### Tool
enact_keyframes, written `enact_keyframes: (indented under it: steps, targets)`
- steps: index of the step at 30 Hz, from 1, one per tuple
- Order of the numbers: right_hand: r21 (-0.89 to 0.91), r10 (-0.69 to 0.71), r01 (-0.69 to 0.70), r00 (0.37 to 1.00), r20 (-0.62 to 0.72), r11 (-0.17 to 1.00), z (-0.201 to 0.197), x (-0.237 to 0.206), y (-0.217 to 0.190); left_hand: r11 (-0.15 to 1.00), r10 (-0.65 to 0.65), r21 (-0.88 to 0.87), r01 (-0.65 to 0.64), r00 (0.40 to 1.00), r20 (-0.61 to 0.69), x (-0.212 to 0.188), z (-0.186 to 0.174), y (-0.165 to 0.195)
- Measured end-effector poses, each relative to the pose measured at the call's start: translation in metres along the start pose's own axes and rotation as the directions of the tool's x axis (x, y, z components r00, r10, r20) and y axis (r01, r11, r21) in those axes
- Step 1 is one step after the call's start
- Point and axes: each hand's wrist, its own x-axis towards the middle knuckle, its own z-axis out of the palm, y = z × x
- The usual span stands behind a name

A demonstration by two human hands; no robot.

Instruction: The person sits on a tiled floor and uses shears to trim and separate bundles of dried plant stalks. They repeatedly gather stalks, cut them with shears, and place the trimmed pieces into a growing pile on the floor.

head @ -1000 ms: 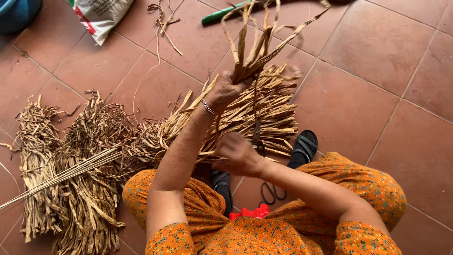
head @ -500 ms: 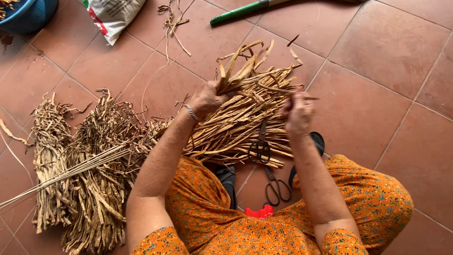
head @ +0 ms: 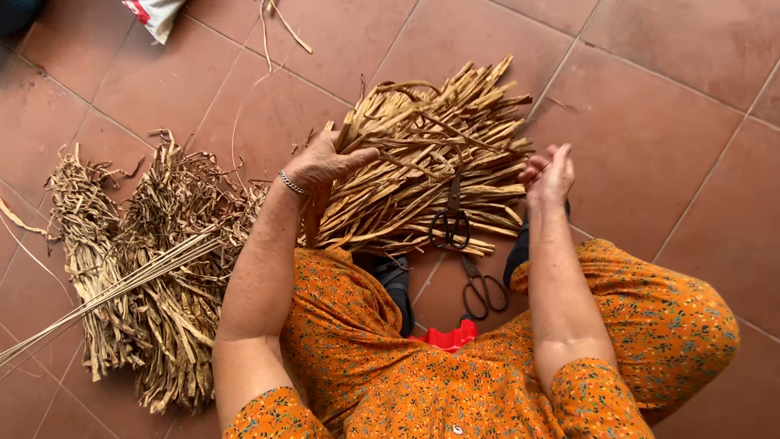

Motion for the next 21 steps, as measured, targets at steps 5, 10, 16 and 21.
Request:
enact_keyframes:
  steps: [5,10,16,21]
  targets:
    - [-0.584,0.201,-0.092,0.972,0.125,0.807,-0.013,-0.035,0.09,0.992,0.101,-0.075,-0.103,0.994,-0.036,0.01,-0.001,-0.004]
    - [-0.898,0.018,0.341,0.933,0.359,0.28,-0.008,-0.076,0.13,0.982,0.16,-0.078,-0.172,0.977,-0.141,0.023,-0.01,-0.024]
    - [-0.917,0.106,0.397,0.914,0.391,-0.034,0.013,-0.096,0.124,0.964,0.187,-0.169,-0.205,0.976,-0.114,0.023,-0.023,-0.036]
    - [-0.879,0.068,0.475,0.877,0.476,0.033,0.022,-0.098,0.111,0.94,0.183,-0.26,-0.219,0.971,-0.154,0.019,-0.024,-0.031]
